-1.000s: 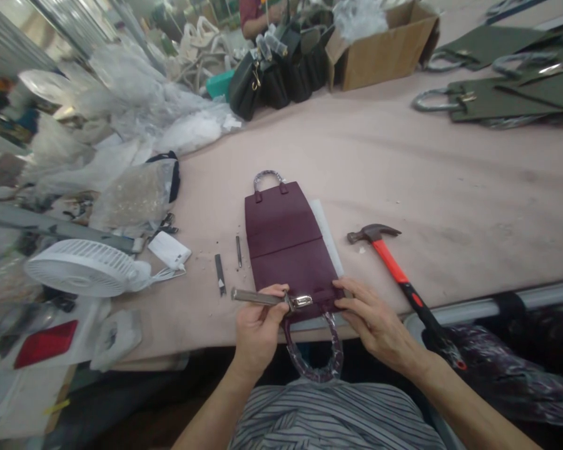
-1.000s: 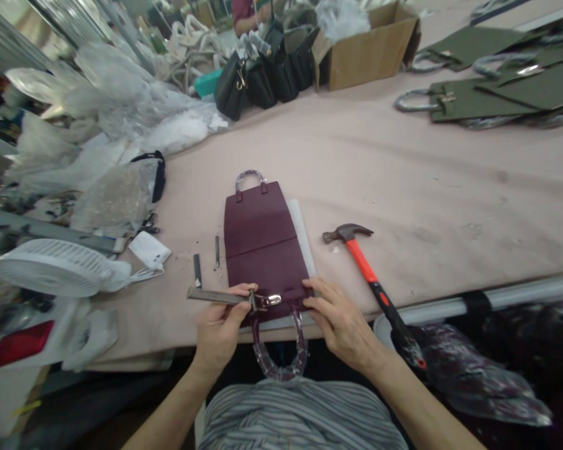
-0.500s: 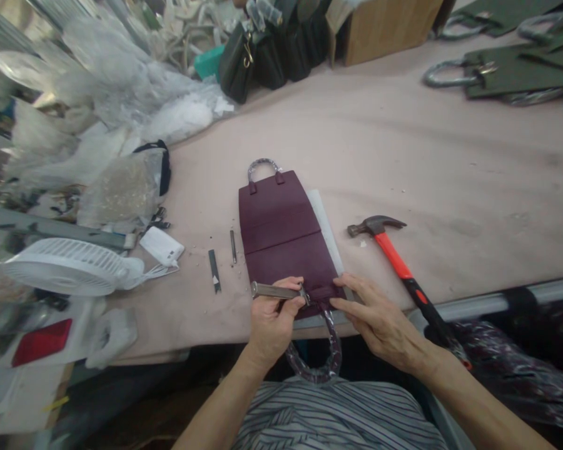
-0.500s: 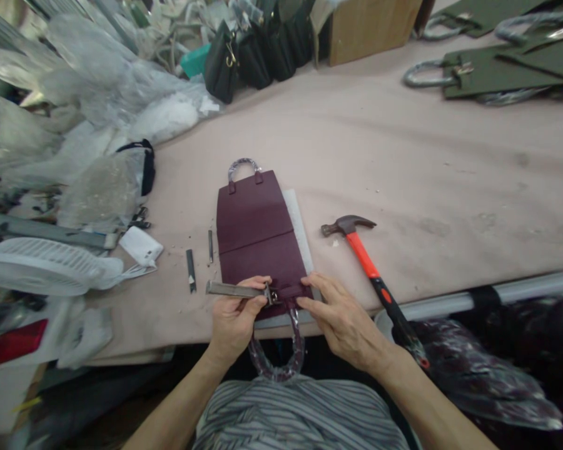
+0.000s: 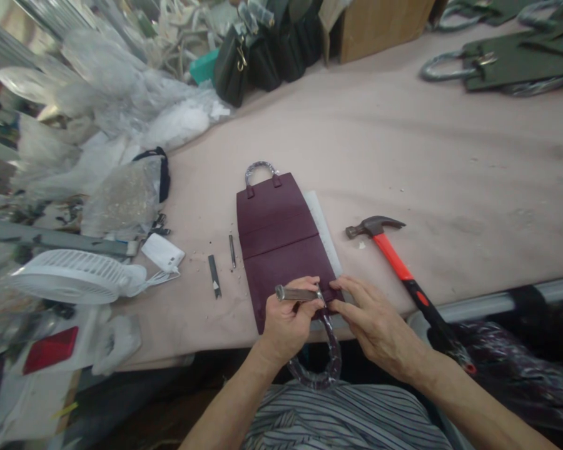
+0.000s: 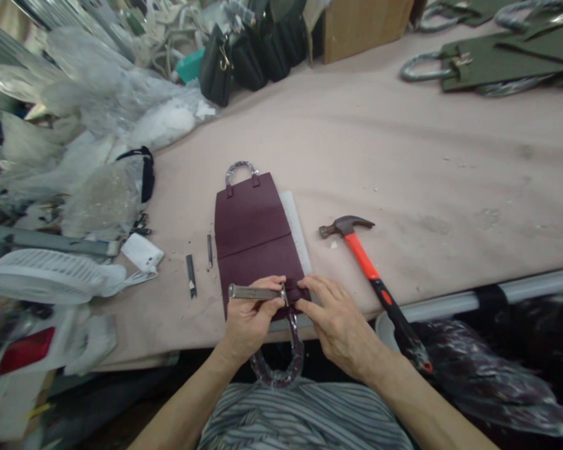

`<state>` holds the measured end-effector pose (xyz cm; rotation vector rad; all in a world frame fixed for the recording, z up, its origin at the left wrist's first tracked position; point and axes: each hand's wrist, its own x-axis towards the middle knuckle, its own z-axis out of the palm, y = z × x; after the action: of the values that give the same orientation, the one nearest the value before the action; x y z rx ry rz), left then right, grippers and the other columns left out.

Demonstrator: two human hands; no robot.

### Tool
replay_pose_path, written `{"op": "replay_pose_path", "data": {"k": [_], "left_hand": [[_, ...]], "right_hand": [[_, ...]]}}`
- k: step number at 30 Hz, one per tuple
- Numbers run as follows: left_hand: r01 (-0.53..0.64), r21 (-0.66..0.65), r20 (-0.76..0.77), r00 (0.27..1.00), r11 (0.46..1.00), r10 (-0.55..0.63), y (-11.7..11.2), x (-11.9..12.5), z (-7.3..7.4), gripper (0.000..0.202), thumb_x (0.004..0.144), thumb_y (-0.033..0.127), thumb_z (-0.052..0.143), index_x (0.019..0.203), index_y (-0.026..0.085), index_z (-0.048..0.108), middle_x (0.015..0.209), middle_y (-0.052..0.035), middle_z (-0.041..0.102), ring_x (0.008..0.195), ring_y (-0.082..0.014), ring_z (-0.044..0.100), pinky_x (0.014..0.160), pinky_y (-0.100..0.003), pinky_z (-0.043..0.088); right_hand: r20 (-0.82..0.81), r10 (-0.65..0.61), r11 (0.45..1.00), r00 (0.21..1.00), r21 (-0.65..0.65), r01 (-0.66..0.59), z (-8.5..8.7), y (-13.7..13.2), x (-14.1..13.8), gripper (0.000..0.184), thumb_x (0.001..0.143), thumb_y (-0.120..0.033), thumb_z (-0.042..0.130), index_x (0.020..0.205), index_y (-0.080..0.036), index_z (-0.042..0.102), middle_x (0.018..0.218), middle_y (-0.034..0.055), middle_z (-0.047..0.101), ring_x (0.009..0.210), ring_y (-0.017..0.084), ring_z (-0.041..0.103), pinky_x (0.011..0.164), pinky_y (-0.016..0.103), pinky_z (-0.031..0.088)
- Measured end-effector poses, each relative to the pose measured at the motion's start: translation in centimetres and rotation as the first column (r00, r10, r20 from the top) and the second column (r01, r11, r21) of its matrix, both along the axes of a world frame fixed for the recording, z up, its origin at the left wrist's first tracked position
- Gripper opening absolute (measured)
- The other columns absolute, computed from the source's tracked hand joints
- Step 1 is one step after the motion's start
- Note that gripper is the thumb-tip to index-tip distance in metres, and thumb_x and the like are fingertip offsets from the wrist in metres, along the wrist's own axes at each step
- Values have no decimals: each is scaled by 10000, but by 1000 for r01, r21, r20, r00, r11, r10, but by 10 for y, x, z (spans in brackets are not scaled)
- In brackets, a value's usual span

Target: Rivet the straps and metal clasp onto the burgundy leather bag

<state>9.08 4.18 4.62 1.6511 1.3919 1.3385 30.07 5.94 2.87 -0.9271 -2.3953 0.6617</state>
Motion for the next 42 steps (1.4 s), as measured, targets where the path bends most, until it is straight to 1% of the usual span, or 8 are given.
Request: {"op": "replay_pose_path", "data": {"k": [9,22,28,31,34,37,40,42], "left_hand": [[20,-37,3,1000,999,-20,-2,-2,-4,79,881,181,704,954,167,731,1089,-104,777,1028,-212,750,964,-357,620],[17,26,-68,998,1000,-15,-1,4,-2,130,863,119,716,976,182,729,1094,-83,777,1043,-188,743,975,-324,612],[121,96,-239,966,988,-96,-3,6,3,168,881,60,659,1010,167,680,1110,-115,759,1095,-195,725,995,-322,607],[111,121,-289,955,987,-72,-7,8,3,183,887,25,612,986,167,670,1084,-109,758,1109,-195,719,1013,-331,601],[68,123,-275,961,990,-31,-10,10,0,171,885,27,616,959,171,671,1069,-92,760,1087,-188,724,1007,-333,606],[28,130,-242,970,991,5,-11,11,-2,156,874,34,638,953,163,675,1042,-84,762,1058,-179,731,991,-311,608],[42,144,-221,975,989,-9,-8,11,-2,160,869,17,618,887,168,667,969,-59,764,1051,-170,731,987,-296,603],[58,156,-208,978,986,-24,-6,11,-1,166,863,13,612,854,173,653,936,-47,760,1044,-167,731,985,-292,601]], "right_hand": [[-89,3,998,996,61,3,-25,-11,11,632,871,12,394,1402,-283,570,1566,118,391,1465,272,362,1139,574,443],[-103,14,998,995,59,-8,-31,-12,11,619,871,12,407,1402,-266,562,1569,126,382,1474,258,348,1159,581,416],[-101,11,999,995,35,-8,-23,-10,12,539,941,-66,434,1409,-296,573,1562,101,409,1460,254,380,1177,554,411],[-125,4,1000,992,28,0,-19,-13,14,477,962,-89,444,1370,-281,598,1559,99,421,1448,249,403,1166,525,435],[-184,-66,994,981,74,80,-21,-18,20,417,956,-67,462,1311,-224,613,1491,125,495,1398,238,464,1115,455,493],[-209,-215,963,954,115,242,-23,-20,28,345,952,-56,504,1250,-188,617,1382,136,572,1310,238,537,1062,409,512],[-220,-334,919,917,143,368,-23,-17,34,292,949,-54,531,1204,-161,624,1308,141,601,1225,238,576,1042,398,496],[-226,-360,905,905,152,398,-22,-16,36,267,950,-56,538,1184,-146,629,1281,141,606,1185,232,586,1026,384,488]]}}
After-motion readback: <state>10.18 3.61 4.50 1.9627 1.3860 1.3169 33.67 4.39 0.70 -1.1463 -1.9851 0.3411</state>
